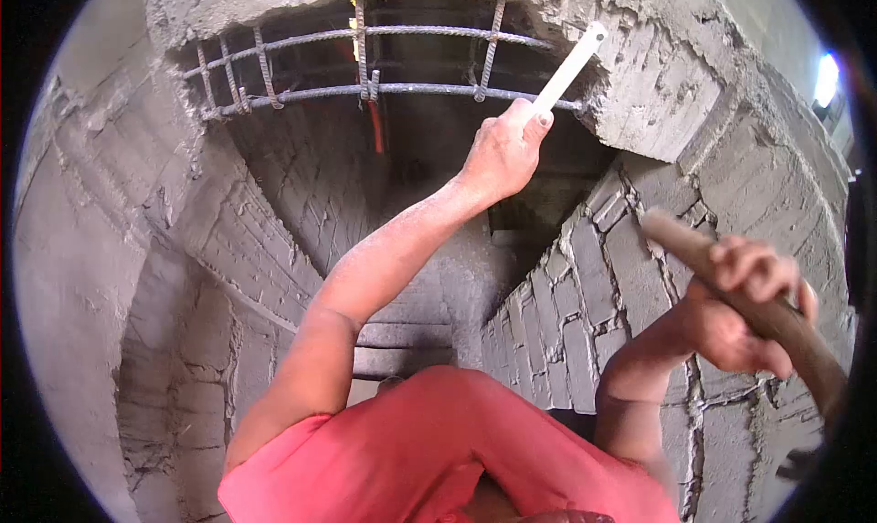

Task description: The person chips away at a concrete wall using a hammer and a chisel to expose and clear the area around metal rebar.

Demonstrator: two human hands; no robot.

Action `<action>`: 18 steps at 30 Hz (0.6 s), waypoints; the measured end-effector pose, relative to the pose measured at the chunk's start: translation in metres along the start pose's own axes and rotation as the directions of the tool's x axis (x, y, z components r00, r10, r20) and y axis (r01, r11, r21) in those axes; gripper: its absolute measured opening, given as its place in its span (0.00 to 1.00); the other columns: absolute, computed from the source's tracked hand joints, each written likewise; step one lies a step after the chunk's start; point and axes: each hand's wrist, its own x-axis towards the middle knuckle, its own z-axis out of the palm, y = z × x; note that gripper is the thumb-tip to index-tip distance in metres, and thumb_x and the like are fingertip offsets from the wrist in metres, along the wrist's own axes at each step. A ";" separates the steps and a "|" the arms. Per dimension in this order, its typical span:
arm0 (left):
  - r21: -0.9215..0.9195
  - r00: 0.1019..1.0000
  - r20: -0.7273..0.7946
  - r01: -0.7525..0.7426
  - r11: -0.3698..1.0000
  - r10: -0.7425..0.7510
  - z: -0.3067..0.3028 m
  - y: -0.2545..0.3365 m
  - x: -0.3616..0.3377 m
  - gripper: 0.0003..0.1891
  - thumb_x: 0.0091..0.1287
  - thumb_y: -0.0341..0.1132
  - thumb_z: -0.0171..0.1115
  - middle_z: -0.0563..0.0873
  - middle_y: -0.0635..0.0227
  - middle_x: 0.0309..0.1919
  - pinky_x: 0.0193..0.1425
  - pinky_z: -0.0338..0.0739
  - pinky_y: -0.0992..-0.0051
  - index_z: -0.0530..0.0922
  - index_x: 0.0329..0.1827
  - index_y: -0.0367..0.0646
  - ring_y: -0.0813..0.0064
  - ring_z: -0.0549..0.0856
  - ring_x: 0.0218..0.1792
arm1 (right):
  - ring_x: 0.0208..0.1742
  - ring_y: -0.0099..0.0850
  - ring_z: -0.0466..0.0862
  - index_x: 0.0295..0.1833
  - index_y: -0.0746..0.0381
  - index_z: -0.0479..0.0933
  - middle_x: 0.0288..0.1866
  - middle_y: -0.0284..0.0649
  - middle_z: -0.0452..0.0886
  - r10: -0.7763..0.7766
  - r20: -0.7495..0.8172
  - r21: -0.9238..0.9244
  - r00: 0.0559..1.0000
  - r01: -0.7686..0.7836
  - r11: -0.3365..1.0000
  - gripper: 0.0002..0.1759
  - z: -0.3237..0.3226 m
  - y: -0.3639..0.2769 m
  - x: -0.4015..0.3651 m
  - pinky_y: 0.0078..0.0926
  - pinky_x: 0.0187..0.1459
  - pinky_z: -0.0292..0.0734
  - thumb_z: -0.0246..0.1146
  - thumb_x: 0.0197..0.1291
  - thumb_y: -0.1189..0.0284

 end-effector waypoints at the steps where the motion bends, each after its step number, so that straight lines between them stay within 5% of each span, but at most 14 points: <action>1: -0.006 1.000 0.011 0.016 1.000 -0.016 -0.002 0.002 0.001 0.21 0.80 0.50 0.49 0.77 0.48 0.25 0.35 0.74 0.60 0.74 0.42 0.38 0.44 0.80 0.29 | 0.32 0.30 0.70 0.62 0.49 0.71 0.35 0.32 0.69 -0.079 0.039 0.054 0.996 0.077 0.996 0.38 -0.005 0.000 0.009 0.39 0.38 0.73 0.52 0.62 0.30; 5: -0.007 0.998 0.043 0.049 0.999 -0.049 -0.006 0.006 0.002 0.21 0.80 0.50 0.48 0.78 0.47 0.26 0.36 0.74 0.59 0.74 0.43 0.37 0.44 0.81 0.30 | 0.29 0.29 0.71 0.55 0.52 0.72 0.32 0.32 0.70 -0.175 -0.002 0.085 0.985 0.174 0.981 0.37 0.005 0.054 -0.013 0.37 0.33 0.73 0.48 0.64 0.30; 7: 0.006 0.999 0.014 0.051 0.999 -0.051 -0.005 0.005 0.002 0.21 0.80 0.49 0.48 0.79 0.47 0.26 0.37 0.75 0.58 0.75 0.44 0.37 0.45 0.81 0.30 | 0.21 0.31 0.74 0.51 0.62 0.73 0.22 0.36 0.74 -0.107 -0.180 -0.266 0.978 0.057 0.962 0.27 0.010 0.130 -0.067 0.29 0.27 0.73 0.48 0.76 0.46; 8: 0.007 0.999 0.000 0.049 0.999 -0.049 -0.004 0.003 0.006 0.21 0.80 0.49 0.48 0.79 0.47 0.26 0.37 0.75 0.58 0.75 0.44 0.37 0.45 0.81 0.30 | 0.20 0.27 0.74 0.46 0.63 0.75 0.22 0.35 0.75 0.312 0.001 -0.663 0.950 -0.233 0.711 0.23 -0.005 0.147 -0.091 0.26 0.24 0.71 0.47 0.79 0.54; 9: 0.034 0.999 0.002 0.038 0.999 -0.038 -0.002 -0.002 0.009 0.20 0.79 0.49 0.49 0.79 0.47 0.27 0.38 0.75 0.57 0.75 0.44 0.37 0.44 0.82 0.31 | 0.20 0.23 0.75 0.43 0.64 0.77 0.22 0.33 0.74 0.685 -0.187 -0.415 0.704 -0.688 0.595 0.20 0.024 0.133 -0.073 0.23 0.22 0.69 0.45 0.79 0.60; 10: 0.070 1.000 0.014 0.023 0.997 -0.024 -0.003 -0.006 0.009 0.20 0.79 0.48 0.49 0.80 0.47 0.27 0.38 0.76 0.56 0.75 0.44 0.37 0.43 0.82 0.32 | 0.20 0.21 0.74 0.45 0.64 0.76 0.22 0.32 0.74 0.712 -0.172 -0.458 0.680 -0.695 0.554 0.19 0.027 0.134 -0.069 0.22 0.21 0.68 0.46 0.78 0.61; 13: 0.143 0.999 -0.015 0.046 0.989 -0.045 -0.009 -0.009 0.017 0.20 0.79 0.48 0.49 0.80 0.46 0.29 0.40 0.76 0.54 0.75 0.43 0.38 0.40 0.82 0.36 | 0.23 0.25 0.75 0.46 0.64 0.75 0.26 0.35 0.76 0.532 -0.197 -0.391 0.824 -0.563 0.728 0.20 0.018 0.114 -0.074 0.21 0.22 0.69 0.48 0.77 0.58; 15: 0.019 0.993 0.066 0.101 0.995 -0.102 -0.010 -0.007 0.018 0.21 0.79 0.50 0.48 0.80 0.46 0.30 0.41 0.75 0.53 0.75 0.42 0.38 0.38 0.80 0.37 | 0.26 0.30 0.75 0.49 0.62 0.73 0.32 0.39 0.76 0.255 -0.171 -0.055 0.952 -0.268 0.962 0.26 0.027 0.088 -0.053 0.27 0.27 0.74 0.52 0.75 0.47; 17: 0.045 0.998 0.052 0.043 0.998 -0.046 -0.008 -0.003 0.021 0.21 0.79 0.50 0.48 0.80 0.47 0.29 0.40 0.75 0.54 0.74 0.41 0.38 0.39 0.80 0.35 | 0.29 0.33 0.73 0.52 0.57 0.70 0.35 0.39 0.72 0.037 -0.048 0.171 0.998 -0.029 0.985 0.30 0.025 0.067 -0.040 0.36 0.33 0.77 0.52 0.70 0.39; 18: 0.048 0.997 0.054 0.057 0.997 -0.060 -0.009 -0.001 0.022 0.21 0.79 0.50 0.48 0.79 0.48 0.27 0.38 0.74 0.55 0.74 0.41 0.38 0.41 0.81 0.33 | 0.28 0.32 0.72 0.53 0.55 0.69 0.34 0.38 0.70 -0.079 -0.051 0.071 0.996 0.083 0.994 0.33 0.028 0.057 -0.032 0.39 0.34 0.76 0.51 0.67 0.35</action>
